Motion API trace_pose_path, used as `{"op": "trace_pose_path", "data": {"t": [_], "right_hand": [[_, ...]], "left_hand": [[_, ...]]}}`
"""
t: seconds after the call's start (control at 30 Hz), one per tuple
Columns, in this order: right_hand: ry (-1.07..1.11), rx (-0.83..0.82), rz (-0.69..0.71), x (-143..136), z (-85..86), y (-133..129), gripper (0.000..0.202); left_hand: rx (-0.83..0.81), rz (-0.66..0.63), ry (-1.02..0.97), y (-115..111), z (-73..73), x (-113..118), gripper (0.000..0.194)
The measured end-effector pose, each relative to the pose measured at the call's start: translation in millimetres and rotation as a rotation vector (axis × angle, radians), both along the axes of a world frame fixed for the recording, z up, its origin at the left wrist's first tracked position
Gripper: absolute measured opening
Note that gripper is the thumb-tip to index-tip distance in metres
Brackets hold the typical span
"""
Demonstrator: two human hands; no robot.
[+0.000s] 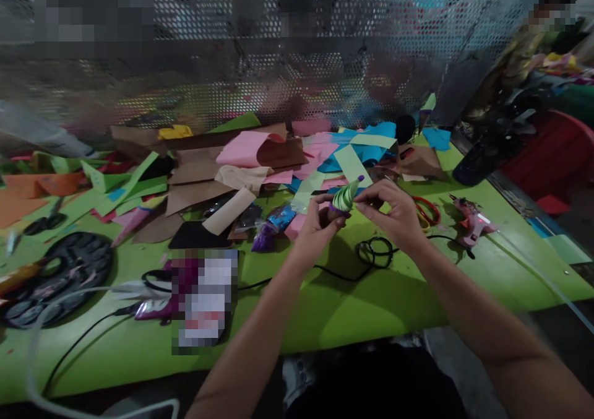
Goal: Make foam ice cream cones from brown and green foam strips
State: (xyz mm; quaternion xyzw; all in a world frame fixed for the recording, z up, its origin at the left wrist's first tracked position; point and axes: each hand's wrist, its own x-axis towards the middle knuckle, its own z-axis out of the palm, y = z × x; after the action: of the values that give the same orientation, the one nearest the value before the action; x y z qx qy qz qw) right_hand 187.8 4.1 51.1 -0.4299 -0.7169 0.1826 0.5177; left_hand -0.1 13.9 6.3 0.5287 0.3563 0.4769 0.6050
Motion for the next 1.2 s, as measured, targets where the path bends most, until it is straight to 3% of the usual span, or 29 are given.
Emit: {"op": "trace_pose_path", "data": {"t": [0.4,0.83,1.2], "right_hand": [[-0.174,0.079,0.043,-1.7,-10.5,4.0,0.009],[-0.277,0.101,0.126,-5.1,-17.8,5.5,0.012],[-0.248,0.072,0.166,-4.3,-11.3,3.7,0.009]], "left_hand": [[-0.092,-0.037,0.035,-8.8,8.6,2.0,0.051],[-0.169,-0.007,0.001,-7.5,-0.6,-1.6,0.039],[-0.183,0.036,-0.029,-8.0,6.5,0.6,0.037]]}}
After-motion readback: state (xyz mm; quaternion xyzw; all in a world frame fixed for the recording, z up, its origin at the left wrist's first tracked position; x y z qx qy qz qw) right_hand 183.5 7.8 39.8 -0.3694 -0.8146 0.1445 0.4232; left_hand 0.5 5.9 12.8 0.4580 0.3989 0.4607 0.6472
